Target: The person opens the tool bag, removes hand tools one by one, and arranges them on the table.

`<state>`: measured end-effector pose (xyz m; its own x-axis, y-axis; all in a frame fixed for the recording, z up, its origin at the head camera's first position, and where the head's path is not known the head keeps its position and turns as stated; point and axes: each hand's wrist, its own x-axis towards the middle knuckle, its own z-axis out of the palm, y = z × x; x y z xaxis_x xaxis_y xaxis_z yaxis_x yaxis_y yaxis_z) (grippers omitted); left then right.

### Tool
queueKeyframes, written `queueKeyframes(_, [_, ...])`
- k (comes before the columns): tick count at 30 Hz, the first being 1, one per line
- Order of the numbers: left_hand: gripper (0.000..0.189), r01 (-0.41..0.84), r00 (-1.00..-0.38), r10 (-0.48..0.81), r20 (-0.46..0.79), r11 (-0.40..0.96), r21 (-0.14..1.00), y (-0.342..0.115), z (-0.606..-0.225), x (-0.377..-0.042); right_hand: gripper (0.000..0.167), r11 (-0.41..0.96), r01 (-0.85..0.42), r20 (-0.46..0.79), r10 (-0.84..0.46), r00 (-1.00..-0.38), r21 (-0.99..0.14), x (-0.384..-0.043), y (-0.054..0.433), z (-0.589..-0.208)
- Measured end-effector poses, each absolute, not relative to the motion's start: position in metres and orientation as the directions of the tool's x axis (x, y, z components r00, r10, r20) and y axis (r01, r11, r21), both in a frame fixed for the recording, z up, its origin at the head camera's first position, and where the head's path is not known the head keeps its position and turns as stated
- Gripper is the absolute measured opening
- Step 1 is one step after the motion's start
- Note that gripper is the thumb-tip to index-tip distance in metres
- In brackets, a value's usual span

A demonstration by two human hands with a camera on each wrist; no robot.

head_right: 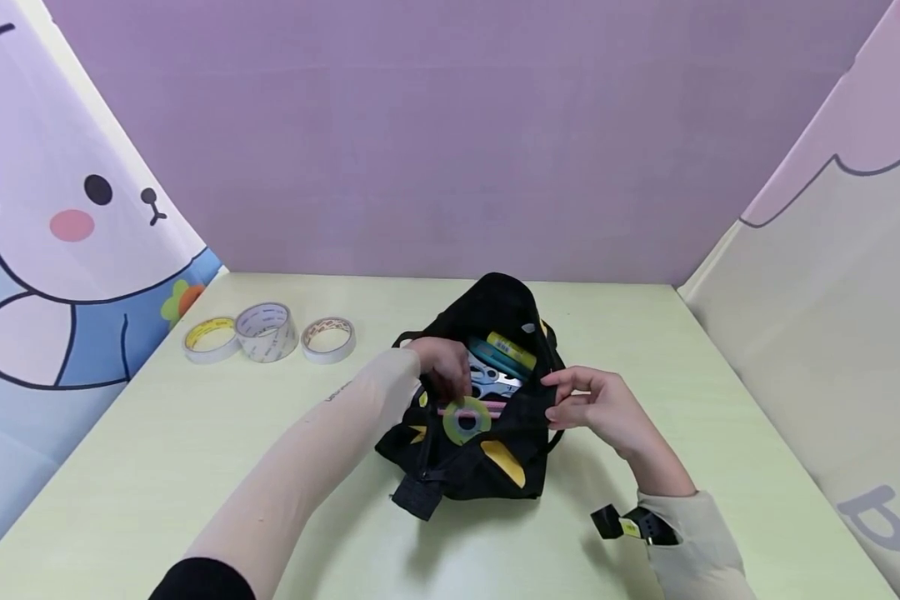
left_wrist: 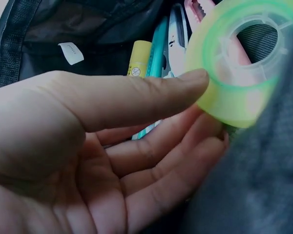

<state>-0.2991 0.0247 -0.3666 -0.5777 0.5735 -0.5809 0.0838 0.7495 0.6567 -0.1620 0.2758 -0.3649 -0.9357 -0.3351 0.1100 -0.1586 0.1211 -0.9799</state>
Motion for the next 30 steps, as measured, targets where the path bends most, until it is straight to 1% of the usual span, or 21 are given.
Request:
queueKeyframes(10, [0.007, 0.071, -0.575, 0.59, -0.567, 0.727, 0.683, 0.021, -0.37, -0.303, 0.03, 0.113, -0.154, 0.108, -0.333, -0.937, -0.982, -0.161, 0.275, -0.365])
queueKeyframes(12, [0.007, 0.056, -0.582, 0.582, -0.567, 0.725, 0.686, 0.022, -0.37, -0.304, 0.03, 0.112, -0.152, 0.107, -0.332, -0.937, -0.982, -0.161, 0.274, -0.364])
queueKeyframes(16, [0.004, 0.009, -0.614, 0.558, -0.558, 0.712, 0.702, 0.025, -0.375, -0.308, 0.03, 0.113, -0.149, 0.104, -0.331, -0.938, -0.982, -0.16, 0.273, -0.362])
queueKeyframes(22, [0.005, 0.027, -0.659, 0.584, -0.474, 0.648, 0.761, 0.026, -0.377, -0.308, 0.031, 0.101, -0.149, 0.107, -0.338, -0.935, -0.984, -0.16, 0.274, -0.363])
queueKeyframes(27, [0.006, -0.011, -0.694, 0.586, -0.419, 0.573, 0.819, 0.026, -0.373, -0.307, 0.031, 0.092, -0.15, 0.11, -0.341, -0.934, -0.984, -0.16, 0.275, -0.363])
queueKeyframes(30, [0.008, 0.011, -0.721, 0.583, -0.375, 0.55, 0.835, 0.027, -0.37, -0.307, 0.031, 0.093, -0.148, 0.108, -0.34, -0.934, -0.985, -0.16, 0.276, -0.363])
